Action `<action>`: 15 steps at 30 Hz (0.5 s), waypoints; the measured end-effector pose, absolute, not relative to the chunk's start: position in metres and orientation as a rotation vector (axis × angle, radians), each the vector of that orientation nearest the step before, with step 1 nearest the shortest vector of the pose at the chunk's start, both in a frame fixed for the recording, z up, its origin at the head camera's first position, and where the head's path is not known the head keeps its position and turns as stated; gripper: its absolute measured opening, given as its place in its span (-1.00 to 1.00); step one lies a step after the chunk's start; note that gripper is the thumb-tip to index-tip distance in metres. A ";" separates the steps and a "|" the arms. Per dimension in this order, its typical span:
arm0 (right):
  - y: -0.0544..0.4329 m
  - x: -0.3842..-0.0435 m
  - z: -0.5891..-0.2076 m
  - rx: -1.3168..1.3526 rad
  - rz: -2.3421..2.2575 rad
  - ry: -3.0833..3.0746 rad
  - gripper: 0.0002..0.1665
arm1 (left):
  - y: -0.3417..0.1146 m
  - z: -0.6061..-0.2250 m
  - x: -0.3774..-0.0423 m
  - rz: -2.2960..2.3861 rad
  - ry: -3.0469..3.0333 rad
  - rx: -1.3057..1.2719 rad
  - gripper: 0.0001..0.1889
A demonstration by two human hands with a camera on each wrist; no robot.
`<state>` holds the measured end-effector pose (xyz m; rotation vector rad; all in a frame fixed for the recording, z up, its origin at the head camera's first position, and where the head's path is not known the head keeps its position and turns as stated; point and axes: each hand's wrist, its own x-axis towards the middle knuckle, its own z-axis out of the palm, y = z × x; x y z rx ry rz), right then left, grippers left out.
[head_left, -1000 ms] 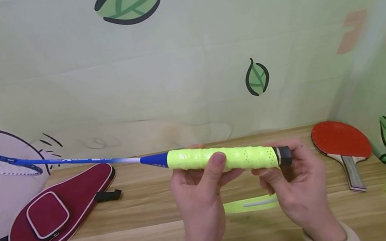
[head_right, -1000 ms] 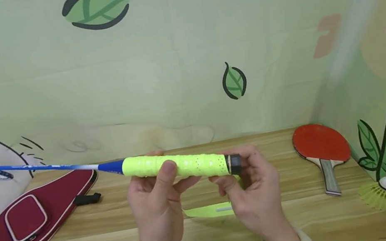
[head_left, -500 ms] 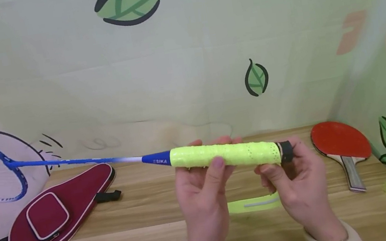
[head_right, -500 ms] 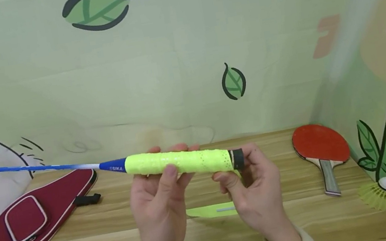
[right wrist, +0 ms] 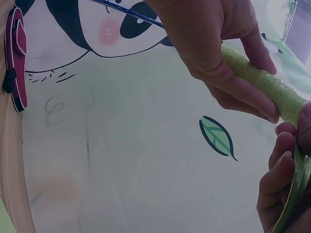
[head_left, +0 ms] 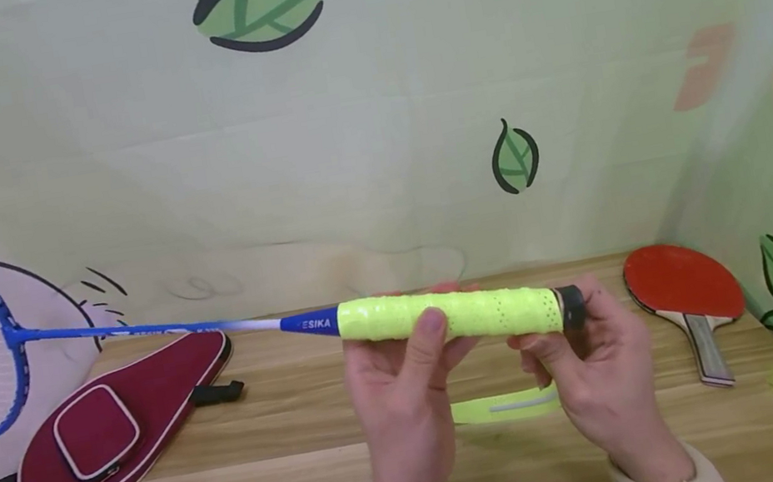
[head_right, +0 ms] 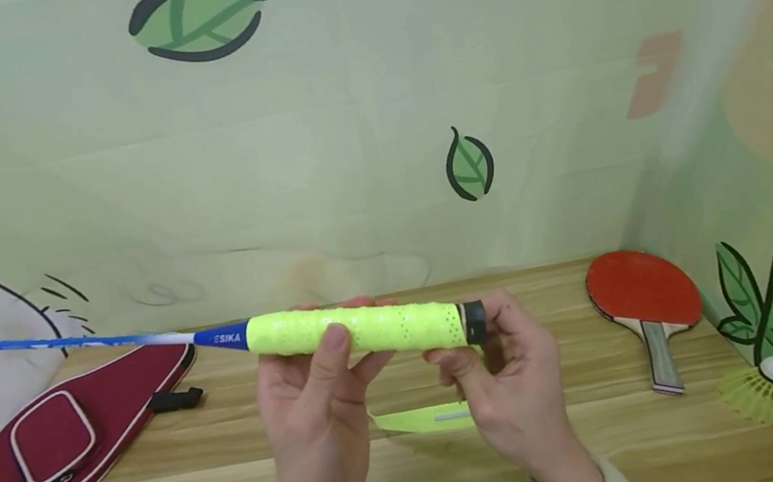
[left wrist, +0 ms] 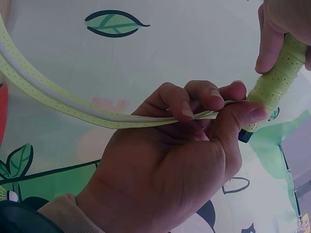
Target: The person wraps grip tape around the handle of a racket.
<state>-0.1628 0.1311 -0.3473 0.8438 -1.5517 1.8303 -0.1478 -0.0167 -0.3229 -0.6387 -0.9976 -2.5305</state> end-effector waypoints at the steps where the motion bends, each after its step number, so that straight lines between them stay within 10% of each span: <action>1: 0.131 -0.163 -0.347 0.840 1.826 -1.558 -0.70 | -0.017 -0.323 -0.148 -2.536 -0.998 -0.631 -0.80; 15: 0.136 -0.162 -0.347 0.848 1.855 -1.561 -0.58 | -0.017 -0.325 -0.149 -2.538 -1.037 -0.543 -0.76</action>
